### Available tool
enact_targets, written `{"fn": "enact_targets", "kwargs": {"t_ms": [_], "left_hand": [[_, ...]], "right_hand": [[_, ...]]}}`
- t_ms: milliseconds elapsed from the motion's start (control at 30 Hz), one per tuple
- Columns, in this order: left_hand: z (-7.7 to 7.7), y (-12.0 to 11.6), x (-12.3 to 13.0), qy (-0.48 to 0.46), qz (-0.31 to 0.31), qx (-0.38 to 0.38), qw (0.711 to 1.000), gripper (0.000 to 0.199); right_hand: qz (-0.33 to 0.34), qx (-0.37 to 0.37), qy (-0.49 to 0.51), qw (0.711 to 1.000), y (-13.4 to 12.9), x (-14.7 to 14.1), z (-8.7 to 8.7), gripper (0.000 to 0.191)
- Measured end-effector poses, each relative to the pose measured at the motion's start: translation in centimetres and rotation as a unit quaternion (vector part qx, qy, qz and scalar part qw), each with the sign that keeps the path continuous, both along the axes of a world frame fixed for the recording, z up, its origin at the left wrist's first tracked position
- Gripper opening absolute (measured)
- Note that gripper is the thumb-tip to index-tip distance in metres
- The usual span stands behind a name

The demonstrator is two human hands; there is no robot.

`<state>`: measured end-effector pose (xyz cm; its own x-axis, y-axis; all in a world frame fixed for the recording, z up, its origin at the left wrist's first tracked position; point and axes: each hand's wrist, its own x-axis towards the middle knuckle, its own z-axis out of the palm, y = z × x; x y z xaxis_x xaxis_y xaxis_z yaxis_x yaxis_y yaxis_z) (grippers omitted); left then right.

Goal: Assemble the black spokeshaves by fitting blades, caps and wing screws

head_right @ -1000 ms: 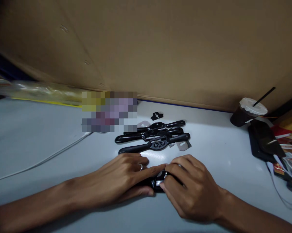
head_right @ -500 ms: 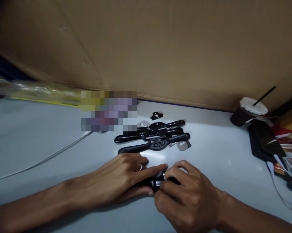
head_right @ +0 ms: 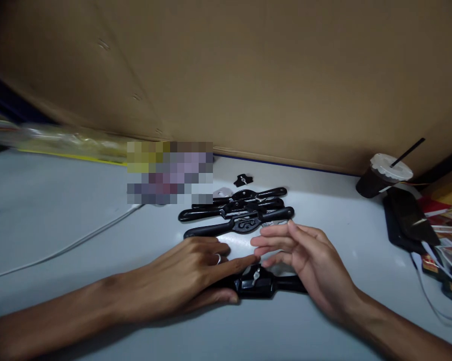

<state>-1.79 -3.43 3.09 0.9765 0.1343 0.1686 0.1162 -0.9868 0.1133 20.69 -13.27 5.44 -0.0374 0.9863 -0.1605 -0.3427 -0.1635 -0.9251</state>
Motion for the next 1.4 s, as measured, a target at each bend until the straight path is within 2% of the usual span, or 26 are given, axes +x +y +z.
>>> {"fn": "enact_targets", "kwargs": {"t_ms": [100, 267, 333, 400, 467, 500, 567, 700, 767, 867, 933, 1000, 1033, 1067, 1133, 1167, 1200, 1267, 1300, 1333, 1367, 1400], "left_hand": [[0.0, 0.0, 0.0, 0.005, 0.002, 0.001, 1.0, 0.043], [-0.3, 0.0, 0.0, 0.01, 0.005, 0.002, 1.0, 0.045], [-0.4, 0.0, -0.1, 0.002, 0.002, 0.004, 1.0, 0.045], [-0.6, 0.0, -0.2, -0.004, 0.0, 0.001, 1.0, 0.046], [-0.8, -0.1, -0.3, -0.015, 0.004, -0.003, 1.0, 0.044], [-0.9, -0.1, -0.4, -0.026, 0.006, -0.003, 1.0, 0.043], [-1.2, 0.0, -0.5, -0.054, 0.011, -0.005, 0.998, 0.041], [-1.6, 0.1, -0.6, -0.062, 0.011, -0.023, 0.998, 0.04], [-1.6, 0.1, -0.5, -0.058, 0.017, -0.025, 0.998, 0.04], [-1.5, 0.0, -0.4, -0.059, 0.023, -0.028, 0.998, 0.04], [-1.4, 0.0, -0.4, -0.06, 0.027, -0.037, 0.997, 0.039], [-1.4, 0.0, -0.5, -0.058, 0.028, -0.044, 0.997, 0.039], [-1.4, 0.0, -0.5, -0.06, 0.028, -0.044, 0.997, 0.039], [-1.4, 0.0, -0.5, -0.061, 0.028, -0.043, 0.997, 0.039], [-1.4, 0.0, -0.5, -0.06, 0.025, -0.042, 0.997, 0.039], [-1.4, 0.0, -0.4, -0.058, 0.024, -0.041, 0.997, 0.039], [-1.4, 0.0, -0.4, -0.054, 0.024, -0.041, 0.997, 0.038], [-1.4, 0.0, -0.3, -0.048, 0.021, -0.041, 0.998, 0.037], [-1.4, 0.0, -0.3, -0.048, 0.019, -0.041, 0.998, 0.037], [-1.4, 0.0, -0.3, -0.049, 0.016, -0.041, 0.998, 0.037], [-1.4, 0.0, -0.3, -0.051, 0.014, -0.04, 0.998, 0.038], [-1.4, 0.0, -0.3, -0.054, 0.012, -0.039, 0.998, 0.039]], "right_hand": [[-0.011, -0.043, 0.07, 0.997, 0.4, 0.1, -0.4, 0.032], [-0.005, -0.066, 0.118, 0.991, 0.5, 0.4, -1.0, 0.031], [0.051, -0.035, 0.176, 0.983, 0.6, 0.4, -1.3, 0.053], [0.158, 0.05, 0.264, 0.95, 0.7, 0.3, -1.8, 0.076], [0.273, 0.157, 0.331, 0.889, 0.9, 0.4, -2.0, 0.082], [0.324, 0.181, 0.339, 0.865, 1.0, 0.6, -2.1, 0.082], [0.382, 0.159, 0.31, 0.856, 1.0, 1.1, -1.9, 0.083], [0.415, 0.087, 0.243, 0.872, 1.0, 2.1, -1.4, 0.086], [0.421, 0.104, 0.262, 0.862, 1.1, 2.0, -1.6, 0.088], [0.425, 0.162, 0.319, 0.832, 1.3, 1.4, -2.3, 0.091], [0.429, 0.189, 0.321, 0.823, 1.4, 1.0, -2.7, 0.092], [0.429, 0.21, 0.298, 0.826, 1.4, 0.8, -2.6, 0.09], [0.414, 0.216, 0.275, 0.84, 1.2, 0.8, -2.4, 0.087], [0.379, 0.213, 0.225, 0.872, 1.0, 0.7, -2.1, 0.083], [0.246, 0.197, 0.023, 0.949, 0.5, 0.5, -1.5, 0.073], [0.157, 0.193, -0.136, 0.959, 0.2, 0.3, -1.2, 0.067], [0.086, 0.217, -0.293, 0.927, -0.1, 0.1, -1.0, 0.061], [0.027, 0.309, -0.52, 0.796, -0.6, -0.4, -1.0, 0.047], [0.027, 0.354, -0.583, 0.731, -0.8, -0.7, -1.1, 0.041], [0.035, 0.389, -0.62, 0.681, -1.0, -0.9, -1.3, 0.038], [0.041, 0.409, -0.64, 0.65, -1.2, -1.1, -1.5, 0.036], [0.043, 0.419, -0.65, 0.633, -1.3, -1.2, -1.7, 0.035]]}}
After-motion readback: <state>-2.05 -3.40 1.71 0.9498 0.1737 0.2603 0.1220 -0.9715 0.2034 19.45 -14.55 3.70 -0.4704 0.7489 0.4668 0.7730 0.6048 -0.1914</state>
